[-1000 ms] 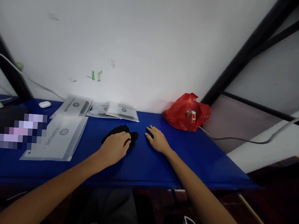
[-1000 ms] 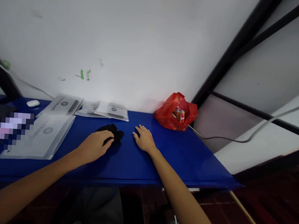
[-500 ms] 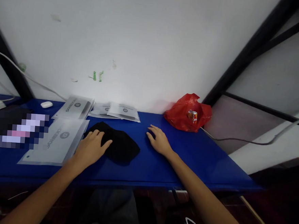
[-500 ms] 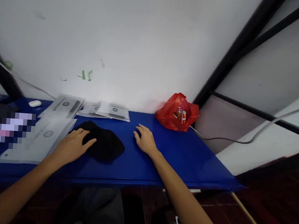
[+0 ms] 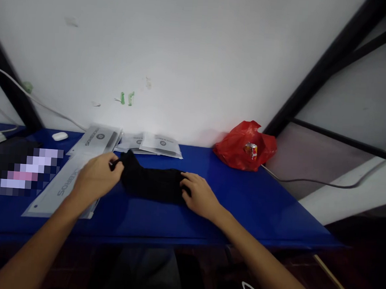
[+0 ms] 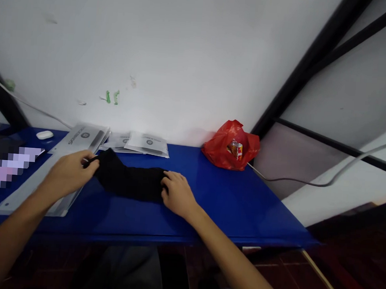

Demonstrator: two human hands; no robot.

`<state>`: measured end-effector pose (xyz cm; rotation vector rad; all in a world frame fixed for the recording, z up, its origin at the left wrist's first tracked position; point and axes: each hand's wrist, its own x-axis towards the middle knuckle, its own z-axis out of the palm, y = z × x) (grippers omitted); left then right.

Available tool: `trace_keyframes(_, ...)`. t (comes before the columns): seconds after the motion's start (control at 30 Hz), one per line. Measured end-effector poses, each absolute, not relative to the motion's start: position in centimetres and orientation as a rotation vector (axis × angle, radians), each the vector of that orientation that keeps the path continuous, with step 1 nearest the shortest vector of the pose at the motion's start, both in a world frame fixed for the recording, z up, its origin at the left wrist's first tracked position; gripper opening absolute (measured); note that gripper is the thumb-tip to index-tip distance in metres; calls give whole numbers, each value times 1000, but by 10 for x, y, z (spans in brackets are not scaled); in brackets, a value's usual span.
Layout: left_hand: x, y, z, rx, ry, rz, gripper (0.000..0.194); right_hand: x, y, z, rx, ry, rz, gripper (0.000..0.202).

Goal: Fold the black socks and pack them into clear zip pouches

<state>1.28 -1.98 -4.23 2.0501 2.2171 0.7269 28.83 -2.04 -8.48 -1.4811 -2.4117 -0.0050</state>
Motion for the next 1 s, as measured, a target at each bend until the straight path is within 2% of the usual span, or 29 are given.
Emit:
trace_keyframes(0.1, 6, -20, -47, 2164, 2363, 691, 31, 306, -9, -75, -1668, -2353, -45, 25)
trace_keyframes(0.2, 16, -13, -62, 2428, 2126, 606, 35, 306, 1, -70, -1675, -2284, -43, 23)
trace_keyframes(0.37, 33, 12, -76, 2622, 1815, 140, 33, 299, 20, -74, -1735, -2346, 74, 30)
trace_keyframes(0.5, 32, 24, -67, 2532, 1797, -60, 28, 301, 31, -72, -1782, -2355, 170, 23)
trace_keyframes(0.67, 31, 25, -56, 2485, 1755, -32, 14, 306, 36, -66, -1723, -2333, 182, 7)
trace_keyframes(0.83, 33, 33, -59, 2521, 1771, -12, 14, 308, 42, -67, -1630, -2316, 194, 8)
trace_keyframes(0.9, 34, 38, -57, 2573, 1817, 97, 16, 308, 46, -66, -1578, -2241, 159, 9)
trace_keyframes(1.0, 32, 36, -44, 2705, 1868, 450, 22, 310, 43, -59, -1454, -2054, 32, 6)
